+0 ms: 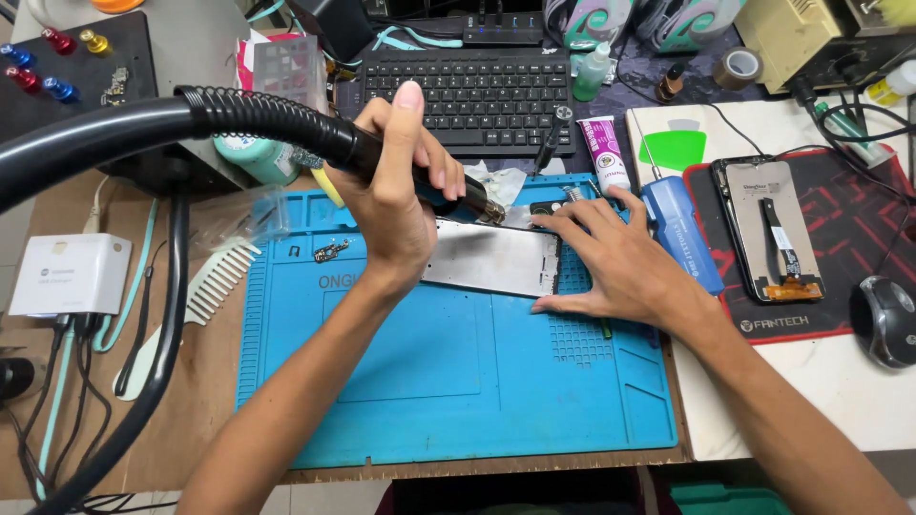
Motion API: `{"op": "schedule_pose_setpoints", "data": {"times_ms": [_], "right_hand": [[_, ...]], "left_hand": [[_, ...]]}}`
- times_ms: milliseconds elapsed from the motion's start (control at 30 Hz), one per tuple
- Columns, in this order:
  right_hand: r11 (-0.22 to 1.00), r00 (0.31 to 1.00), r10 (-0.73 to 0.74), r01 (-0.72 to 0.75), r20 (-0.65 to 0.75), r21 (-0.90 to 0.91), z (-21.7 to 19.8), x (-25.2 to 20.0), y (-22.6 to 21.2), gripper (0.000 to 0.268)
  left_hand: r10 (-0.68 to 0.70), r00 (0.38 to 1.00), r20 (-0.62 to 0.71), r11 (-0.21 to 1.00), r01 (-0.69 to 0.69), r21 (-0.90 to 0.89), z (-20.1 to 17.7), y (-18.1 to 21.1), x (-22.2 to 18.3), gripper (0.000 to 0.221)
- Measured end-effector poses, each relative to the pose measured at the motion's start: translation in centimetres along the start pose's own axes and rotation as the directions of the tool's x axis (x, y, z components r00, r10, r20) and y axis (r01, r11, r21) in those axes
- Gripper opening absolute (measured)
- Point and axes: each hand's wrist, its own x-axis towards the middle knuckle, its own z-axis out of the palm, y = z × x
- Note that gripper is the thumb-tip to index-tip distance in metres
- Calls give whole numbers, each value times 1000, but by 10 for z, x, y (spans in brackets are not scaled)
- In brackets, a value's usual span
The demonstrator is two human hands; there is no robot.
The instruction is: Disassembling a mobile phone using a heat gun to loosen adhesive and an electric screwdriver to remove internal parts.
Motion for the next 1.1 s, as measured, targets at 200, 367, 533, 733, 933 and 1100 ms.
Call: {"op": "schedule_pose_setpoints", "data": {"times_ms": [200, 367, 533, 733, 933, 1100], "right_hand": [[999, 999, -3, 4, -34, 44, 3, 1, 3, 79], [998, 999, 1, 2, -47, 68, 4, 2, 4, 81], [992, 996, -12, 24, -92, 125, -1, 3, 4, 78], [992, 989, -122, 123, -82, 0, -8, 1, -1, 42], [973, 963, -230, 226, -140, -49, -12, 0, -12, 42], [959, 940, -279, 262, -196, -108, -18, 1, -26, 19]], "left_hand": [[-20, 996, 84, 995, 11, 102, -9, 2, -4, 43], [24, 993, 116, 989, -41, 143, -17, 6, -8, 42], [46, 985, 165, 984, -74, 165, -17, 15, -9, 42], [87, 980, 180, 980, -116, 160, -19, 18, -9, 43], [78, 984, 162, 982, -104, 156, -19, 16, -11, 42], [79, 977, 198, 976, -116, 183, -20, 10, -13, 43]]}}
